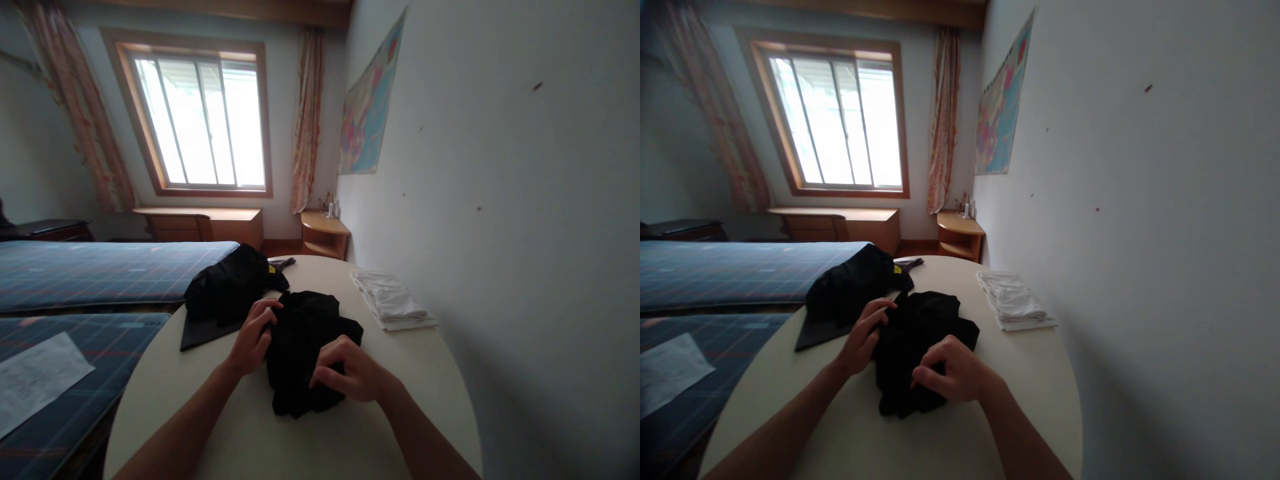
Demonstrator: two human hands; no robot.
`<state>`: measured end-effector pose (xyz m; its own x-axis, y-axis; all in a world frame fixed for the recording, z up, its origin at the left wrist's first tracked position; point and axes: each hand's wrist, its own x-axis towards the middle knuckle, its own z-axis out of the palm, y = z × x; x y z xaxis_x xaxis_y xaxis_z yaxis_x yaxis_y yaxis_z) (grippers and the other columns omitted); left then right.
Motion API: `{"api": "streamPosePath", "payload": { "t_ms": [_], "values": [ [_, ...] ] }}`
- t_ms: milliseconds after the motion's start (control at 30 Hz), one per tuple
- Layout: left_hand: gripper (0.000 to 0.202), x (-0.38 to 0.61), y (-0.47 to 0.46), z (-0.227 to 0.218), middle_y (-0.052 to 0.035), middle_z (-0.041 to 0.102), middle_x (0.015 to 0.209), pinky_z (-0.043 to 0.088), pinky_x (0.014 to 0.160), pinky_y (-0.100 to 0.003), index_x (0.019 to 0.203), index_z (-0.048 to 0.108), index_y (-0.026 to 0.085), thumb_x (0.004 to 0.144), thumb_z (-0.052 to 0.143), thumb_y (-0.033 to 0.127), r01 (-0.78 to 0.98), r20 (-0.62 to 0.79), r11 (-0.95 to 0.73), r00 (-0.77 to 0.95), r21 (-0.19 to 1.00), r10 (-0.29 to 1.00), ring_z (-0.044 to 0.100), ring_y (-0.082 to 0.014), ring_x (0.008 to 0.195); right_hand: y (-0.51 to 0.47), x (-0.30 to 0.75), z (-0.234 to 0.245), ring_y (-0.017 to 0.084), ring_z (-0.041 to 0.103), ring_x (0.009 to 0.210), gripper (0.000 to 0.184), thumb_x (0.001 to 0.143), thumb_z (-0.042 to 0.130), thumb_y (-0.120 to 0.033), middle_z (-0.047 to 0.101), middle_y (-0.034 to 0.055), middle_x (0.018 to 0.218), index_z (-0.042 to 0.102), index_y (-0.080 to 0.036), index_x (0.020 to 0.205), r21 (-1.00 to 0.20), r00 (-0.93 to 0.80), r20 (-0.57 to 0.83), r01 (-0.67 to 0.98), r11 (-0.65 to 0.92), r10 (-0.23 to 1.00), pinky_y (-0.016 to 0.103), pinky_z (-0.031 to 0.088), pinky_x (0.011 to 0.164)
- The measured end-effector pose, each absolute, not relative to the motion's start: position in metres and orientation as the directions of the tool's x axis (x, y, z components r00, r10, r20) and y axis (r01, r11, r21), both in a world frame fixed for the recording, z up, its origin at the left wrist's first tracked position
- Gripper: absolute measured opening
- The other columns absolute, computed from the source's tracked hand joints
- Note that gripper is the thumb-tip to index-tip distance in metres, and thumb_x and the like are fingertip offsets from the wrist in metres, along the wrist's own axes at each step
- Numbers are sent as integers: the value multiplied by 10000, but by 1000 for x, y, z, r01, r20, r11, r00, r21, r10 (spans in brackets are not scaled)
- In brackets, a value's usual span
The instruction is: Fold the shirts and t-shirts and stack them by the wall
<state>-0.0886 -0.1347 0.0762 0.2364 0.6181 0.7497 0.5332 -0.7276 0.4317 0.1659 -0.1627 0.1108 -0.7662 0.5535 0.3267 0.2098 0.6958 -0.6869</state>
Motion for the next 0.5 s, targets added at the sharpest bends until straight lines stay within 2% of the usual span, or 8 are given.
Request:
{"api": "streamPosePath", "payload": {
  "t_ms": [67, 133, 200, 233, 300, 367, 500],
  "values": [
    [39, -89, -138, 79, -110, 608, 1062, 466, 933, -451, 797, 438, 215, 793, 404, 197, 487, 806, -792, 258, 368, 533, 541, -261, 1096, -161, 172, 114, 96, 525, 516, 417, 963, 453, -419, 625, 0, 586, 761, -178, 816, -654, -731, 289, 322, 685, 619, 204, 388, 534],
    [47, -88, -142, 80, -71, 594, 854, 497, 782, -393, 789, 400, 225, 775, 432, 193, 453, 854, -844, 280, 286, 439, 582, -227, 883, -158, 179, 117, 87, 475, 486, 322, 934, 503, -382, 576, -28, 544, 742, -193, 831, -604, -655, 282, 446, 660, 701, 204, 340, 503],
    [94, -85, -146, 81, -24, 525, 707, 447, 611, -320, 786, 385, 229, 745, 454, 179, 447, 879, -874, 321, 189, 354, 522, -176, 660, -153, 185, 117, 92, 490, 502, 201, 883, 574, -352, 586, -42, 571, 712, -211, 919, -570, -567, 294, 541, 618, 769, 206, 336, 512],
    [110, -82, -149, 81, -8, 499, 669, 401, 555, -300, 784, 383, 230, 730, 459, 171, 447, 884, -884, 348, 137, 313, 476, -157, 591, -149, 189, 115, 99, 513, 521, 201, 861, 599, -346, 602, -44, 595, 693, -220, 986, -565, -525, 298, 576, 590, 797, 209, 345, 523],
    [128, -74, -155, 83, 13, 467, 621, 322, 502, -288, 777, 376, 232, 709, 456, 157, 433, 881, -900, 410, 41, 238, 411, -138, 517, -142, 195, 110, 122, 556, 560, 337, 833, 632, -365, 630, -38, 634, 644, -233, 1142, -558, -449, 290, 638, 531, 845, 220, 365, 542],
    [132, -64, -163, 85, 26, 455, 585, 278, 481, -292, 764, 363, 236, 698, 447, 158, 399, 867, -916, 469, -37, 169, 387, -132, 478, -135, 199, 103, 144, 581, 583, 435, 811, 660, -407, 648, -22, 654, 627, -240, 1211, -532, -399, 268, 697, 480, 877, 235, 368, 545],
    [122, -49, -176, 87, 45, 436, 534, 228, 445, -304, 741, 346, 244, 693, 440, 183, 326, 828, -938, 554, -118, 88, 373, -129, 426, -126, 203, 93, 170, 609, 617, 220, 830, 633, -394, 687, 22, 695, 729, -246, 962, -467, -334, 271, 774, 427, 903, 261, 352, 556]
  ]
}}
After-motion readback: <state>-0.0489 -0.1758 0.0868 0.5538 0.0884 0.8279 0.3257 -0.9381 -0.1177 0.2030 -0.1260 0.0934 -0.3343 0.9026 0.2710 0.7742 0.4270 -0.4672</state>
